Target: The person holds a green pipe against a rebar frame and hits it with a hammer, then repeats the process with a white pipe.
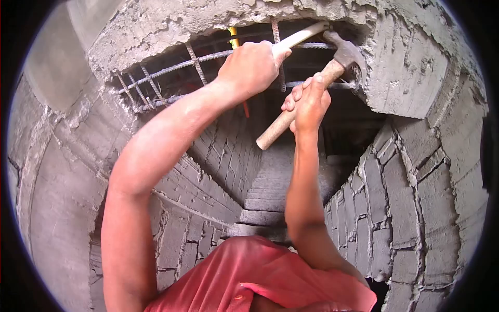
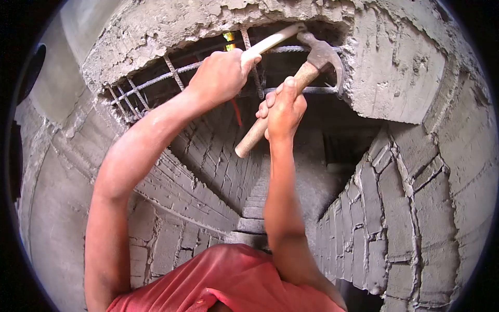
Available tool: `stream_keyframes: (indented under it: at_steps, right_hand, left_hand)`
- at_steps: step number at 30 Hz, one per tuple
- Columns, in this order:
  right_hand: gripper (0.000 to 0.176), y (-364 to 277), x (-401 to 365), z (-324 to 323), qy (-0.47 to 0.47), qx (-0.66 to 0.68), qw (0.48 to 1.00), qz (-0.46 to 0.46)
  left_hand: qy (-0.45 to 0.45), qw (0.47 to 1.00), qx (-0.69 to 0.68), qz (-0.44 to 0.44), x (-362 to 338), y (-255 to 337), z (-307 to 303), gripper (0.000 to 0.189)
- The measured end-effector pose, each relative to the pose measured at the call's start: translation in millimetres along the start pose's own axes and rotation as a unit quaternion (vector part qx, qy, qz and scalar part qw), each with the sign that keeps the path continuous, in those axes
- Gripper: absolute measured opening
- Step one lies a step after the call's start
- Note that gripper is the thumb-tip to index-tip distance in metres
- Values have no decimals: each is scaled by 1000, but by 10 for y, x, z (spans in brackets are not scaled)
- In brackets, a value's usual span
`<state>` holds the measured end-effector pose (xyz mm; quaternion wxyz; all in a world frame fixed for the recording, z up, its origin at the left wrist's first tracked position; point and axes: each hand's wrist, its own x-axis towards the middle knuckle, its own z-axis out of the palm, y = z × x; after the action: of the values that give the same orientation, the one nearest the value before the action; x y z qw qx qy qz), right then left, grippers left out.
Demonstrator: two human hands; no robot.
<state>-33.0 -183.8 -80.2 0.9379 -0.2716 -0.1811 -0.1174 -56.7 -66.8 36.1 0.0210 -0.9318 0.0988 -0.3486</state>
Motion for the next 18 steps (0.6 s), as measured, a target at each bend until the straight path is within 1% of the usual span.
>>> stream_keyframes:
  at_steps: [1,3,4,7,8,9,10,11,12,13,14,15,16,17,18]
  right_hand:
    - [32,-42,-35,3,0,-3,999,41]
    - [35,18,-135,-54,19,-2,1000,-22]
    - [34,27,-191,-80,-1,44,997,-69]
    - [36,42,-352,-149,4,81,984,-161]
    - [35,59,-403,-232,-20,76,982,-173]
    - [37,47,-482,-325,-28,53,986,-159]
    - [32,29,-578,-450,-22,35,989,-140]
    - [28,14,-683,-597,-15,18,992,-121]
    - [21,9,-793,-767,3,3,994,-110]
    - [20,-61,-894,-889,-22,-65,989,-133]
    - [19,-116,-990,-1070,-37,-131,979,-150]
    - [19,-180,-1073,-1227,-53,-196,965,-168]
    - [23,-291,-1179,-1286,-39,-200,969,-142]
    - [28,-404,-1316,-1342,-23,-204,972,-115]
    - [41,-489,-1460,-1438,-22,-198,976,-89]
  left_hand:
    - [-9,1000,-20,-12,3,19,-10,50]
    - [-1,1000,-7,-5,8,15,-49,49]
    - [12,1000,-19,-3,-10,4,-27,49]
    - [25,999,-28,-3,-27,-36,22,50]
    - [22,999,-32,5,-34,-37,16,50]
    - [20,999,-36,12,-50,-37,12,49]
    - [41,996,-46,57,-87,-79,59,47]
    - [36,997,-52,51,-182,-65,59,47]
    - [3,996,-88,18,-296,-45,59,44]
    - [-29,992,-123,-13,-390,-21,51,42]
    - [-15,989,-145,4,-544,-16,86,39]
    - [-34,978,-205,2,-764,4,89,37]
    - [-65,973,-223,-5,-1003,4,192,36]
    - [-94,957,-273,-18,-1265,77,247,34]
    - [-157,947,-280,-17,-1543,139,351,34]
